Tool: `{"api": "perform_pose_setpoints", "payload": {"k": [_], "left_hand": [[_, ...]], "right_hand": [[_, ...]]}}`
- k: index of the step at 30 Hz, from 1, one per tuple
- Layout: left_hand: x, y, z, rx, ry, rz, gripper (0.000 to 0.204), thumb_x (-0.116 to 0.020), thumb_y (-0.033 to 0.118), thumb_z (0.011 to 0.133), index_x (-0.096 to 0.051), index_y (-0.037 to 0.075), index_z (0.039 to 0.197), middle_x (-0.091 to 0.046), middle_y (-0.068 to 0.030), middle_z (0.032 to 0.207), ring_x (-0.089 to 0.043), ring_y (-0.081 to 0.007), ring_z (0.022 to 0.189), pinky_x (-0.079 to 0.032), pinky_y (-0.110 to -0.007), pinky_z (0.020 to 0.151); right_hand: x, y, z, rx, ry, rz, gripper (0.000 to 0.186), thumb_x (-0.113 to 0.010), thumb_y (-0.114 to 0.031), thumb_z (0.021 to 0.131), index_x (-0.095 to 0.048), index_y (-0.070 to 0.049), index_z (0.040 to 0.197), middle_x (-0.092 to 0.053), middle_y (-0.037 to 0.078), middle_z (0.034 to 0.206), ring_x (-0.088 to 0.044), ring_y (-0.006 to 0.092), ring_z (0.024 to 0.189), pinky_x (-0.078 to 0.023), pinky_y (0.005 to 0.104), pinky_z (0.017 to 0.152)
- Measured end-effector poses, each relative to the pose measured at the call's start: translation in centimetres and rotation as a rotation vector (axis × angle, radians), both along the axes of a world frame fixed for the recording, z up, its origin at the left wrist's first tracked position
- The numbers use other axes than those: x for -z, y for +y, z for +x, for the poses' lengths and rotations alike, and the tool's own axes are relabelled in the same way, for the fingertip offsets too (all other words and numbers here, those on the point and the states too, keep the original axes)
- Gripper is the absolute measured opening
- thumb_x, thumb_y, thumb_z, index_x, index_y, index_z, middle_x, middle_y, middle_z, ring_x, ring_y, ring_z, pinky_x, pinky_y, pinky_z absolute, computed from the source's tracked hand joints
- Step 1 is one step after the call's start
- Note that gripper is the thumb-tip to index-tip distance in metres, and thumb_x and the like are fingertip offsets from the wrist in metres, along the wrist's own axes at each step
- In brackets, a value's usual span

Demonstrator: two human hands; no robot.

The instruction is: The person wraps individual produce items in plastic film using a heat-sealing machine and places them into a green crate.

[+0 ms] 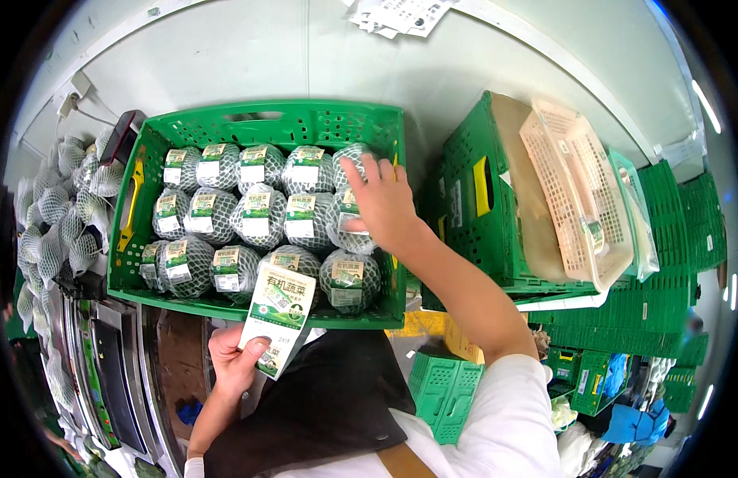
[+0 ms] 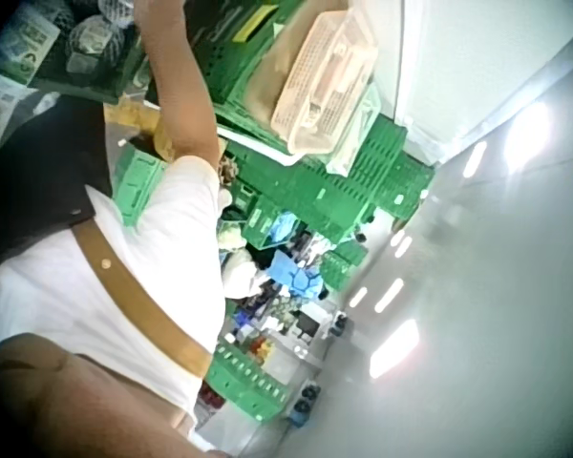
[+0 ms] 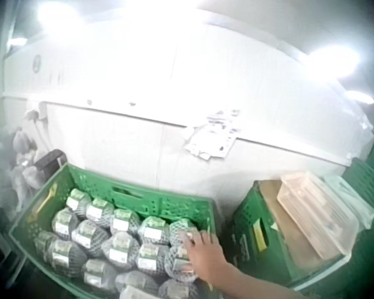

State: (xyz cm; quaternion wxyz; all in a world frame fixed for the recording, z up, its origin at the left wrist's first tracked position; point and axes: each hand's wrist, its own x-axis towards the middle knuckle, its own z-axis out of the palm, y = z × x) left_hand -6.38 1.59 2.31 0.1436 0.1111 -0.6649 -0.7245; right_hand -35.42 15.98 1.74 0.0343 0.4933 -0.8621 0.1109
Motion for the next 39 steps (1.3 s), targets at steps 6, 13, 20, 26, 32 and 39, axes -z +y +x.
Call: {"api": "perform_pose_setpoints", "payload": {"k": [6,13,20,26,32,39], "left_hand": [[-0.7,0.8,-2.7,-0.045,0.03,0.16,0.022,-0.067,0.015,0.088,-0.065,-0.004,0.1,-0.065,-0.0019,0.078,-0.059,-0.0064,0.073,-0.047,-0.022,0.064],[0.2,-1.0,-2.0,-0.009,-0.21,0.174,0.018,-0.07,0.008,0.085,-0.069,-0.004,0.099,-0.069,-0.0033,0.084,-0.058,-0.0051,0.075,-0.047,-0.021,0.067],[0.2,-2.0,-1.1,-0.073,-0.155,0.167,0.02,-0.07,0.01,0.085,-0.069,-0.003,0.101,-0.071,-0.0064,0.09,-0.061,-0.0075,0.078,-0.049,-0.022,0.072],[0.2,-2.3,0.4,-0.135,0.007,0.018,0.02,-0.072,0.009,0.081,-0.07,-0.004,0.095,-0.072,-0.0115,0.082,-0.067,-0.0129,0.068,-0.049,-0.023,0.062],[1.4,-4.3,2.6,-0.095,0.065,-0.156,0.023,-0.074,0.014,0.079,-0.07,-0.001,0.096,-0.071,-0.01,0.079,-0.067,-0.0169,0.064,-0.048,-0.027,0.057],[1.3,-7.7,8.9,-0.156,0.007,-0.217,0.027,-0.065,0.006,0.086,-0.061,0.002,0.113,-0.067,-0.0111,0.102,-0.064,-0.0189,0.091,-0.049,-0.03,0.079]], "right_hand": [[-8.0,-0.7,8.5,-0.225,-1.191,-0.167,0.026,-0.065,-0.023,0.085,-0.06,-0.004,0.102,-0.065,0.01,0.078,-0.062,0.0213,0.061,-0.048,0.0317,0.057],[-8.4,-3.1,2.6,-0.065,-1.074,-0.224,0.012,-0.064,-0.014,0.085,-0.071,-0.004,0.088,-0.068,0.003,0.072,-0.06,0.0086,0.058,-0.048,0.0218,0.055],[5.1,-5.8,-14.7,0.046,0.086,0.45,0.066,-0.077,-0.045,0.069,-0.051,0.0,0.111,-0.063,0.016,0.093,-0.063,0.0292,0.089,-0.048,0.0398,0.072],[-0.7,-9.8,-7.7,0.062,-0.088,0.475,0.088,-0.077,-0.047,0.07,-0.039,0.003,0.132,-0.06,0.023,0.104,-0.061,0.0339,0.1,-0.048,0.0404,0.083],[-6.5,-8.1,8.8,-0.31,-1.481,-0.201,0.038,-0.067,-0.008,0.086,-0.054,-0.002,0.122,-0.063,0.006,0.108,-0.059,0.0112,0.095,-0.05,0.0274,0.078],[-4.9,-11.4,19.6,-0.469,-0.945,-0.409,0.024,-0.07,-0.006,0.08,-0.065,-0.006,0.103,-0.064,0.008,0.084,-0.063,0.0207,0.066,-0.049,0.0295,0.056]]}}
